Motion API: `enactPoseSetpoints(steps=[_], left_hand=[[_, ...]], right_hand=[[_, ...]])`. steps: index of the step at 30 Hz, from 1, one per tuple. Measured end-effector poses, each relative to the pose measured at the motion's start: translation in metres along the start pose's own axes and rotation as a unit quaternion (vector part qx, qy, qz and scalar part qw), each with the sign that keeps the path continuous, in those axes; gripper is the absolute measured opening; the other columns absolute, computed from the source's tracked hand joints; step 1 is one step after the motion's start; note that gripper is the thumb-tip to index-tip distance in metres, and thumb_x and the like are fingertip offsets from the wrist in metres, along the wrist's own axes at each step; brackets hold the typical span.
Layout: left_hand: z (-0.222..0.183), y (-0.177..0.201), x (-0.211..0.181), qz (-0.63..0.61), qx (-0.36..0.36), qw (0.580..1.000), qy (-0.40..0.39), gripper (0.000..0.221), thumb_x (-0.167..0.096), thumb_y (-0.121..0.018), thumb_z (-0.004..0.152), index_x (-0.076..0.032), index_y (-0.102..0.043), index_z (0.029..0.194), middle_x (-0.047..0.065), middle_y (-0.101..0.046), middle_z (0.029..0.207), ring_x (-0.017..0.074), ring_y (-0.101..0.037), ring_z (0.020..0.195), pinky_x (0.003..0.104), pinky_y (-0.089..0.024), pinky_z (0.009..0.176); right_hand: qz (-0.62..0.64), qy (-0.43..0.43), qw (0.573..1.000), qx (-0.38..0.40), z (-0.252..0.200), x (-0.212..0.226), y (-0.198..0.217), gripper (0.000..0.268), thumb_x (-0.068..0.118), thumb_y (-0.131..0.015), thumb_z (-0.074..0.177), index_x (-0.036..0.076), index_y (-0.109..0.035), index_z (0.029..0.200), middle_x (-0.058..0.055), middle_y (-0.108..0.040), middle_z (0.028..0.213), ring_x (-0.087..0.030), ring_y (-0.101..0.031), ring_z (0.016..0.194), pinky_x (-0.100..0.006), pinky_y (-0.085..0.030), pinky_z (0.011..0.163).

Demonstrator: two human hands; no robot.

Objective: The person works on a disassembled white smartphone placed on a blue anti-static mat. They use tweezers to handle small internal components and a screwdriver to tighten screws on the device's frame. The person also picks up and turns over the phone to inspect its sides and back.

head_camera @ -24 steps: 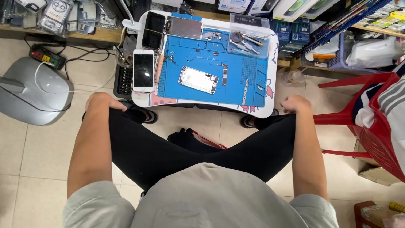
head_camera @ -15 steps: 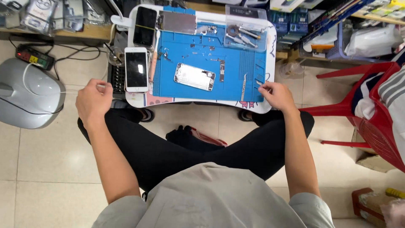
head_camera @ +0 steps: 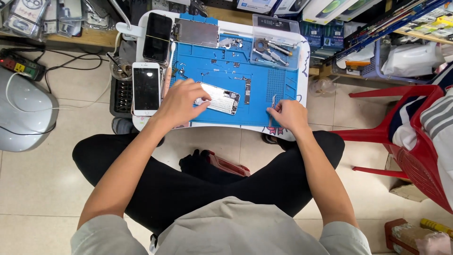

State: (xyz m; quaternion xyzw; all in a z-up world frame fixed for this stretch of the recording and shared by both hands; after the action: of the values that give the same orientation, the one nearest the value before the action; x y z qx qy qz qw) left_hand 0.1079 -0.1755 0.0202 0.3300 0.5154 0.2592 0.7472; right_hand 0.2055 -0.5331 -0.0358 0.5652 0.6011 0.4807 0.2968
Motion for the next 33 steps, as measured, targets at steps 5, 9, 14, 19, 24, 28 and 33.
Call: enactPoseSetpoints(steps=[5, 9, 14, 19, 24, 28, 33], left_hand=[[0.028, -0.046, 0.036, 0.169, 0.002, 0.981, -0.098, 0.014, -0.008, -0.081, 0.086, -0.019, -0.075, 0.091, -0.003, -0.07, 0.092, 0.0193, -0.066, 0.103, 0.046, -0.043, 0.109], [0.022, -0.054, 0.055, 0.163, 0.004, 0.985, -0.048, 0.009, -0.017, -0.081, 0.089, -0.017, -0.075, 0.095, -0.001, -0.068, 0.094, 0.0209, -0.065, 0.102, 0.046, -0.043, 0.105], [0.012, -0.065, 0.061, 0.157, 0.056, 0.986, -0.017, 0.014, -0.02, -0.083, 0.087, -0.017, -0.077, 0.098, 0.002, -0.07, 0.099, 0.0221, -0.065, 0.098, 0.046, -0.046, 0.101], [0.007, -0.065, 0.053, 0.143, 0.129, 0.981, 0.007, 0.037, -0.021, -0.09, 0.077, -0.013, -0.076, 0.11, 0.009, -0.068, 0.122, 0.027, -0.061, 0.116, 0.05, -0.043, 0.109], [0.017, -0.058, 0.036, 0.14, 0.174, 0.974, 0.025, 0.055, -0.023, -0.095, 0.074, -0.01, -0.072, 0.122, 0.015, -0.06, 0.139, 0.0313, -0.056, 0.13, 0.051, -0.043, 0.11], [0.022, -0.069, 0.038, 0.203, 0.189, 0.959, 0.05, 0.078, -0.041, -0.098, 0.068, -0.015, -0.067, 0.136, 0.012, -0.063, 0.132, 0.0272, -0.062, 0.115, 0.045, -0.047, 0.098], [0.019, -0.076, 0.034, 0.255, 0.177, 0.949, 0.058, 0.085, -0.045, -0.098, 0.066, -0.016, -0.065, 0.138, 0.007, -0.064, 0.124, 0.0227, -0.056, 0.11, 0.039, -0.044, 0.091]], right_hand=[[-0.039, -0.013, 0.999, -0.004, 0.02, -0.009, -0.011, 0.025, 0.04, -0.074, 0.087, 0.019, -0.078, 0.074, 0.0, -0.073, 0.067, -0.03, -0.076, 0.076, -0.042, -0.058, 0.071], [0.049, -0.004, 0.998, -0.031, 0.024, -0.002, 0.011, 0.027, 0.042, -0.076, 0.086, 0.016, -0.077, 0.08, -0.002, -0.073, 0.071, -0.035, -0.075, 0.082, -0.047, -0.058, 0.073], [0.234, 0.049, 0.971, -0.025, 0.014, 0.002, 0.019, 0.009, 0.02, -0.067, 0.092, 0.011, -0.066, 0.09, -0.007, -0.069, 0.062, -0.026, -0.07, 0.062, -0.036, -0.055, 0.067], [0.446, 0.125, 0.886, 0.002, 0.028, 0.021, 0.021, 0.01, 0.004, -0.052, 0.104, 0.005, -0.046, 0.112, -0.014, -0.067, 0.069, -0.023, -0.07, 0.064, -0.033, -0.056, 0.061], [0.339, 0.238, 0.909, -0.047, 0.069, 0.053, 0.019, 0.032, 0.005, -0.051, 0.095, 0.004, -0.046, 0.127, -0.013, -0.071, 0.078, -0.025, -0.061, 0.063, -0.038, -0.047, 0.061], [0.209, 0.205, 0.946, -0.137, 0.07, 0.074, 0.018, 0.033, 0.012, -0.054, 0.095, 0.011, -0.063, 0.127, -0.006, -0.074, 0.082, -0.033, -0.068, 0.075, -0.044, -0.052, 0.07], [0.085, 0.186, 0.966, -0.16, 0.058, 0.091, 0.013, 0.035, 0.034, -0.047, 0.114, 0.018, -0.078, 0.118, -0.003, -0.067, 0.083, -0.026, -0.069, 0.08, -0.04, -0.055, 0.072]])
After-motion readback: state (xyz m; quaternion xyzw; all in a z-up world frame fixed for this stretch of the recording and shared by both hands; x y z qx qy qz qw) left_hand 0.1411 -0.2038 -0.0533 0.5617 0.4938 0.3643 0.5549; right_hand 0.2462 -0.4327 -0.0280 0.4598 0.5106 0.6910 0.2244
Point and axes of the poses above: each hand's wrist, its own z-axis towards the middle knuckle, its own y-axis out of the back of the hand, x = y × z, the point moved 2 cm from there along z, towards the middle knuckle
